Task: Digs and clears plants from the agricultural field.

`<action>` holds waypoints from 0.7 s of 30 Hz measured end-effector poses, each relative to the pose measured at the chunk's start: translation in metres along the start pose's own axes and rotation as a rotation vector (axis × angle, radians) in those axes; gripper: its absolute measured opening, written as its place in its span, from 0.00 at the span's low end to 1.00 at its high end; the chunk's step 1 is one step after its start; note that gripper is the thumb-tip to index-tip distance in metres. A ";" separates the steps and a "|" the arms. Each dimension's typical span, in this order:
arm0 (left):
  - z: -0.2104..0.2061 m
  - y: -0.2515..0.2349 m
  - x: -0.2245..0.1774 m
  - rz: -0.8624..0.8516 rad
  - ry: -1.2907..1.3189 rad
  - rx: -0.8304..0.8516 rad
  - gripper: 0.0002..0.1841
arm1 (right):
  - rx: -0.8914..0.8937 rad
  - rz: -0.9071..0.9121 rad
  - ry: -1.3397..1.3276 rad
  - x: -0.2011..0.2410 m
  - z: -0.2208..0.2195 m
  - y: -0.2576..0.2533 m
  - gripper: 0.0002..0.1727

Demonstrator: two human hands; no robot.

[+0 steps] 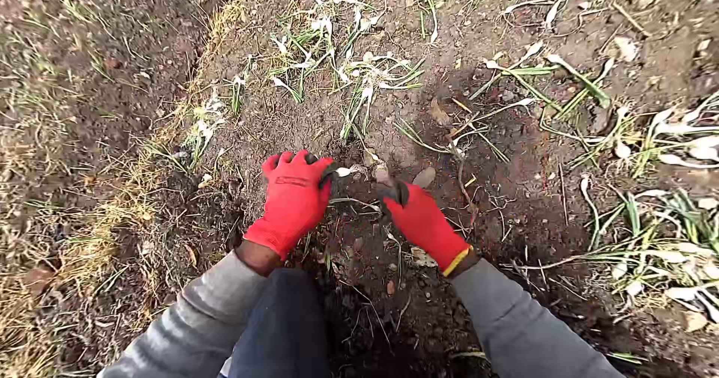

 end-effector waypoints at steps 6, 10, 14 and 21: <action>-0.142 0.012 -0.089 -0.173 0.120 0.518 0.16 | -0.138 -0.215 -0.208 -0.010 0.071 0.035 0.23; -0.120 0.024 -0.043 -0.043 0.323 0.345 0.21 | -0.266 -0.175 -0.169 -0.049 0.071 0.058 0.30; -0.088 0.016 0.021 0.073 0.400 0.056 0.14 | -0.235 -0.261 -0.149 -0.060 0.051 0.055 0.30; -0.119 0.009 -0.029 -0.341 0.193 0.192 0.20 | -0.115 -0.272 -0.092 -0.041 0.058 0.036 0.28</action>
Point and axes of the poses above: each hand's wrist, its own y-axis away from the middle knuckle, its own z-axis out of the back of the hand, x = y × z, the point moved 4 cm from there along -y, towards the middle knuckle, and after that the axes turned 15 degrees about -x, right-handed, at the moved point
